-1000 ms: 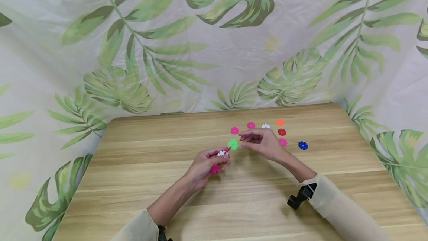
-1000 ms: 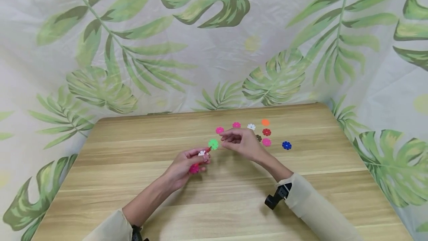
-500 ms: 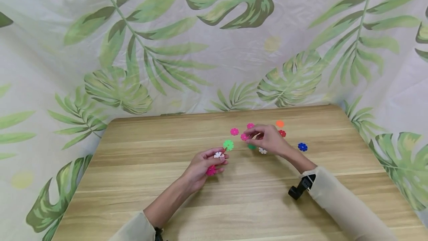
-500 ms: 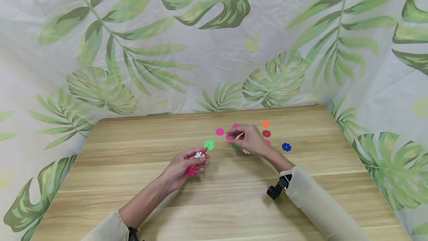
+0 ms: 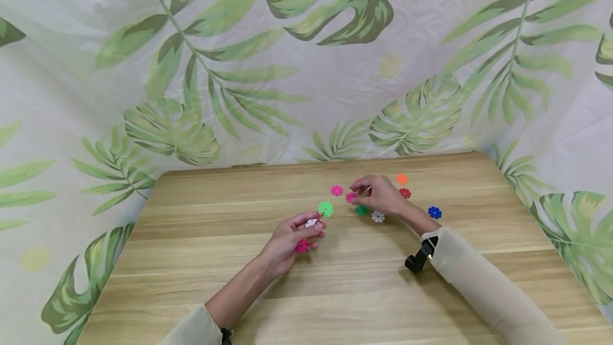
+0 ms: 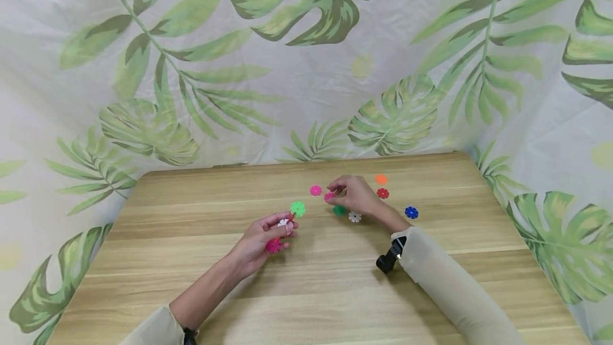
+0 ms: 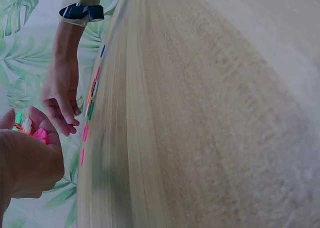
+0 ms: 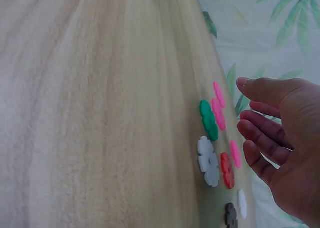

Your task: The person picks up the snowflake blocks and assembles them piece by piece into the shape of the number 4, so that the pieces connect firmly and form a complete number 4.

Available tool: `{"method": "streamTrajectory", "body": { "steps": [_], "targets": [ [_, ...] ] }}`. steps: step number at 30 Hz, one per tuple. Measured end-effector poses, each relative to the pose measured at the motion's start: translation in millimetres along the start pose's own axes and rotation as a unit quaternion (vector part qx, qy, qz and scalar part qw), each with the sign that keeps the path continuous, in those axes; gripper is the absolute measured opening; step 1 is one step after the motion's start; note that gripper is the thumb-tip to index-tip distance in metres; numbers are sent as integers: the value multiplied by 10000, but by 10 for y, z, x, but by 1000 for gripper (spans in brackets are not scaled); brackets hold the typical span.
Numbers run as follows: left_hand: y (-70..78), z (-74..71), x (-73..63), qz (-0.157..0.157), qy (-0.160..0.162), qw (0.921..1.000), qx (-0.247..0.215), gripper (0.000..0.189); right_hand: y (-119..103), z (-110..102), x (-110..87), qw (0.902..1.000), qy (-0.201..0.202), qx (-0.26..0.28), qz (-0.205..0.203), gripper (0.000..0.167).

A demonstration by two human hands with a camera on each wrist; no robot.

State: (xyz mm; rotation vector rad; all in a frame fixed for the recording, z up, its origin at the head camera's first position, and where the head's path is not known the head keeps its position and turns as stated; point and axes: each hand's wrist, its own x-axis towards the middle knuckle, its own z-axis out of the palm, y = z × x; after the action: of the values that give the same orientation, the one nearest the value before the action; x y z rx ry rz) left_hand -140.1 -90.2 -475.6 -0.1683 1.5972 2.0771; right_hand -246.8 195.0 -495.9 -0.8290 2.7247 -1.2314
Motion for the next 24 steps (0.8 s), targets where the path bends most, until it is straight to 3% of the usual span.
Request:
{"method": "streamTrajectory", "body": {
  "steps": [12, 24],
  "targets": [
    [-3, -6, -17, 67, 38, 10000, 55, 46, 151, 105, 55, 9993, -120, -341, -19, 31],
    [-21, -13, -22, 196, 59, 9995, 255, 44, 102, 87, 134, 9962, -308, -817, 37, 27]
  ]
}}
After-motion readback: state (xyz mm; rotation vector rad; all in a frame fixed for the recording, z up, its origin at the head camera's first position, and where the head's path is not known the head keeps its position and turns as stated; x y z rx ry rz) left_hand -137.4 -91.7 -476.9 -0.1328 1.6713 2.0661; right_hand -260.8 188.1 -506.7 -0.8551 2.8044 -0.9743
